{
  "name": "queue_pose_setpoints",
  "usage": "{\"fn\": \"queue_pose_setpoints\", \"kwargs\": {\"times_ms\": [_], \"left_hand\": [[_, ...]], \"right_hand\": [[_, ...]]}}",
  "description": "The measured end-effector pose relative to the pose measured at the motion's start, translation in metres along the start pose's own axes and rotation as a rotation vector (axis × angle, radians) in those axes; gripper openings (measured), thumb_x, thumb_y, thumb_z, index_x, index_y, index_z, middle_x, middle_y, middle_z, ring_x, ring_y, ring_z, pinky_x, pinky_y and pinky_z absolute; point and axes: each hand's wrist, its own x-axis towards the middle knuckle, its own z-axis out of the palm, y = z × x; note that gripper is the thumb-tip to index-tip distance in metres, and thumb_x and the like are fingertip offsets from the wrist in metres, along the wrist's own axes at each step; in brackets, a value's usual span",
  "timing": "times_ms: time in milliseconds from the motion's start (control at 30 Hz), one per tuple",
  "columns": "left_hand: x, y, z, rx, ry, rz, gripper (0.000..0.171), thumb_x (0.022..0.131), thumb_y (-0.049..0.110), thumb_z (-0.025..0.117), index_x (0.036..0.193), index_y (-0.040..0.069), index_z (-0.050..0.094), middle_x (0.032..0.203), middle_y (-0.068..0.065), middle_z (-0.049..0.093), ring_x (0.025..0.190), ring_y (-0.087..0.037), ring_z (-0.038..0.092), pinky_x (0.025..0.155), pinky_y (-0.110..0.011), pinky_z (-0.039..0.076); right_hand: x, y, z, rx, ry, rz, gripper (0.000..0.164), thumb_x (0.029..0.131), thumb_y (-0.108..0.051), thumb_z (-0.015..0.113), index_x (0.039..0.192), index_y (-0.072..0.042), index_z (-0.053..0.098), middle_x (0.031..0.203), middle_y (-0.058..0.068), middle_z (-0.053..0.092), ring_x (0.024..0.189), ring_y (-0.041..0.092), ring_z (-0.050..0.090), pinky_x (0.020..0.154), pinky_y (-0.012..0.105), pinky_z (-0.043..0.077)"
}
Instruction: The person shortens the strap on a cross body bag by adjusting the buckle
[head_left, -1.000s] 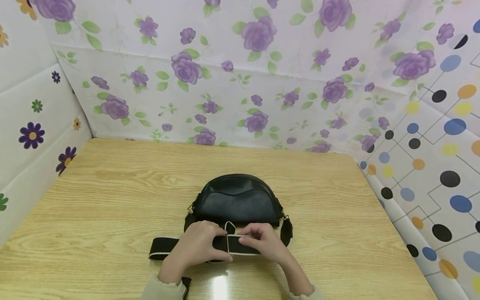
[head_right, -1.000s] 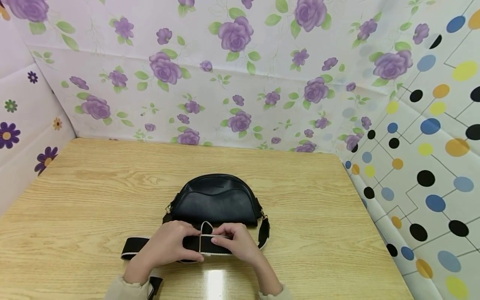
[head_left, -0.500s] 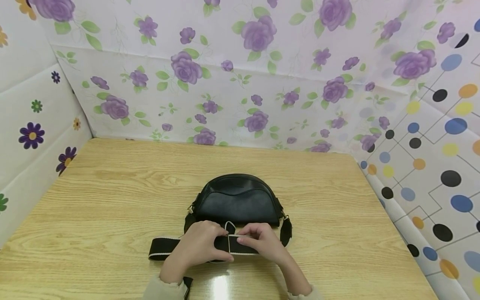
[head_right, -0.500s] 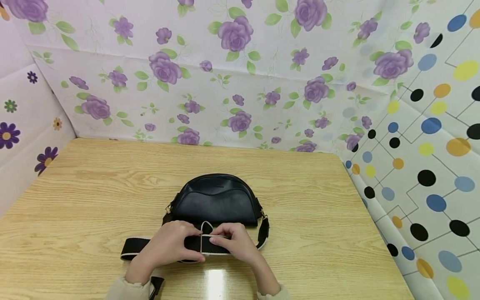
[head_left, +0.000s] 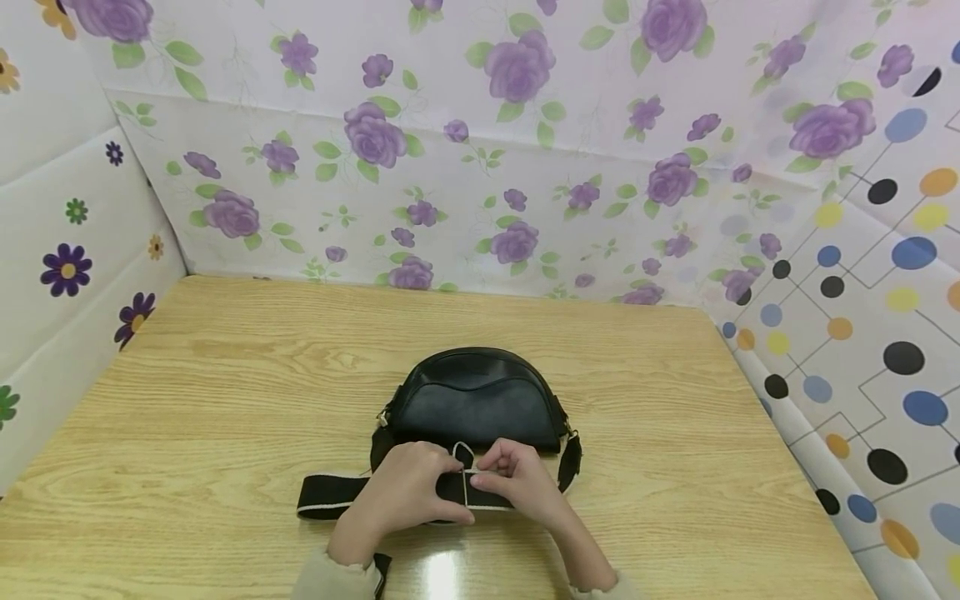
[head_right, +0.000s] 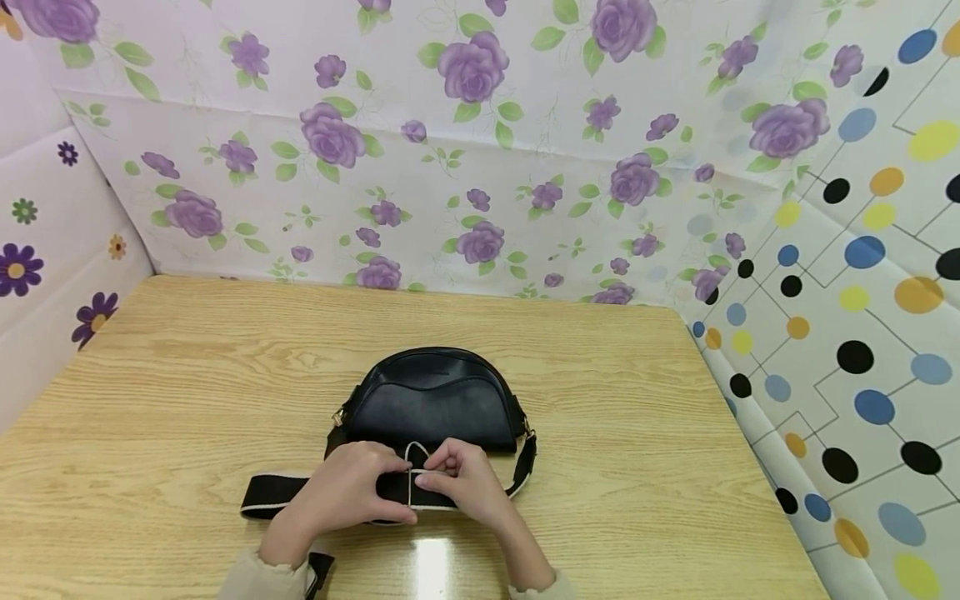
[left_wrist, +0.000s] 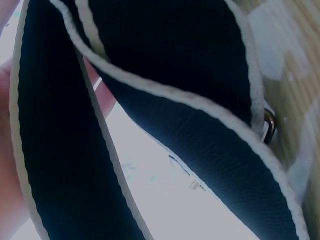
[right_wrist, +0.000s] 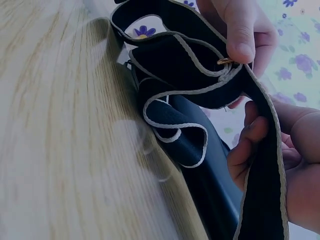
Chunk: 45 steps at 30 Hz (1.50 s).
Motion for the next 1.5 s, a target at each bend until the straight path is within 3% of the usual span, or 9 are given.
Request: {"fn": "queue_pose_setpoints", "kwargs": {"times_ms": [433,533,667,800,1033,1167,1267,1400,1500], "left_hand": [[0.004,0.002,0.002,-0.008,-0.002,0.015,0.036,0.057,0.045,0.078,0.073,0.015,0.068,0.061,0.012,0.051,0.057,-0.002,0.047,0.055,-0.021,0.041],[0.004,0.0,0.002,0.001,-0.009,0.028,0.037,0.058,0.046,0.077,0.076,0.015,0.07,0.062,0.013,0.052,0.057,-0.002,0.048,0.055,-0.021,0.042],[0.004,-0.001,0.003,0.013,-0.008,0.046,0.04,0.059,0.048,0.076,0.079,0.013,0.071,0.062,0.011,0.053,0.057,-0.002,0.048,0.055,-0.021,0.042],[0.003,-0.003,0.002,0.015,0.002,0.05,0.042,0.061,0.05,0.074,0.08,0.012,0.072,0.064,0.009,0.056,0.057,-0.002,0.049,0.054,-0.021,0.042],[0.002,-0.003,0.001,0.008,-0.005,0.048,0.045,0.062,0.051,0.073,0.083,0.01,0.072,0.069,0.007,0.06,0.062,-0.005,0.053,0.057,-0.022,0.044],[0.002,-0.003,0.0,0.016,-0.01,0.044,0.049,0.062,0.05,0.074,0.087,0.008,0.072,0.076,0.003,0.064,0.068,-0.01,0.058,0.061,-0.025,0.046],[0.001,-0.004,-0.001,0.018,-0.014,0.036,0.05,0.062,0.049,0.074,0.089,0.007,0.072,0.078,0.002,0.065,0.068,-0.011,0.058,0.061,-0.026,0.047],[0.001,-0.004,-0.002,0.014,-0.015,0.02,0.049,0.061,0.047,0.075,0.09,0.007,0.072,0.075,0.003,0.064,0.067,-0.009,0.057,0.061,-0.025,0.046],[0.001,-0.004,-0.003,0.016,-0.02,0.01,0.049,0.061,0.047,0.075,0.09,0.007,0.072,0.075,0.003,0.064,0.067,-0.009,0.057,0.061,-0.025,0.046]], "right_hand": [[-0.001,-0.027,0.006,0.044,-0.014,0.028,0.011,0.078,0.007,0.062,0.08,0.013,0.053,0.074,0.014,0.061,0.058,0.004,0.052,0.053,0.018,0.042],[-0.001,-0.024,0.004,0.029,-0.029,0.015,0.012,0.077,0.006,0.063,0.082,0.012,0.054,0.076,0.017,0.062,0.06,0.005,0.054,0.054,0.018,0.044],[-0.002,-0.011,0.0,-0.034,-0.06,-0.076,0.018,0.073,0.002,0.069,0.086,0.008,0.058,0.084,0.018,0.062,0.072,0.015,0.06,0.062,0.025,0.048],[-0.004,-0.002,-0.006,-0.151,-0.105,-0.185,0.03,0.068,-0.011,0.075,0.093,-0.001,0.061,0.091,0.012,0.063,0.08,0.022,0.059,0.069,0.031,0.048],[-0.007,-0.001,-0.015,-0.274,-0.178,-0.246,0.046,0.065,-0.024,0.077,0.105,-0.008,0.06,0.1,0.002,0.062,0.086,0.016,0.058,0.076,0.031,0.047],[-0.009,0.002,-0.018,-0.318,-0.182,-0.288,0.05,0.065,-0.022,0.077,0.11,-0.009,0.058,0.103,0.003,0.061,0.087,0.015,0.058,0.075,0.029,0.047],[-0.01,0.003,-0.02,-0.357,-0.147,-0.376,0.049,0.065,-0.016,0.078,0.11,-0.007,0.059,0.102,0.006,0.062,0.089,0.017,0.058,0.075,0.029,0.047],[-0.012,-0.007,-0.018,-0.403,-0.077,-0.539,0.042,0.062,-0.003,0.079,0.1,0.002,0.063,0.096,0.012,0.062,0.088,0.021,0.059,0.074,0.03,0.048],[-0.014,-0.018,-0.016,-0.41,-0.055,-0.597,0.037,0.059,0.003,0.078,0.092,0.008,0.065,0.092,0.016,0.062,0.085,0.025,0.059,0.074,0.028,0.048]]}}
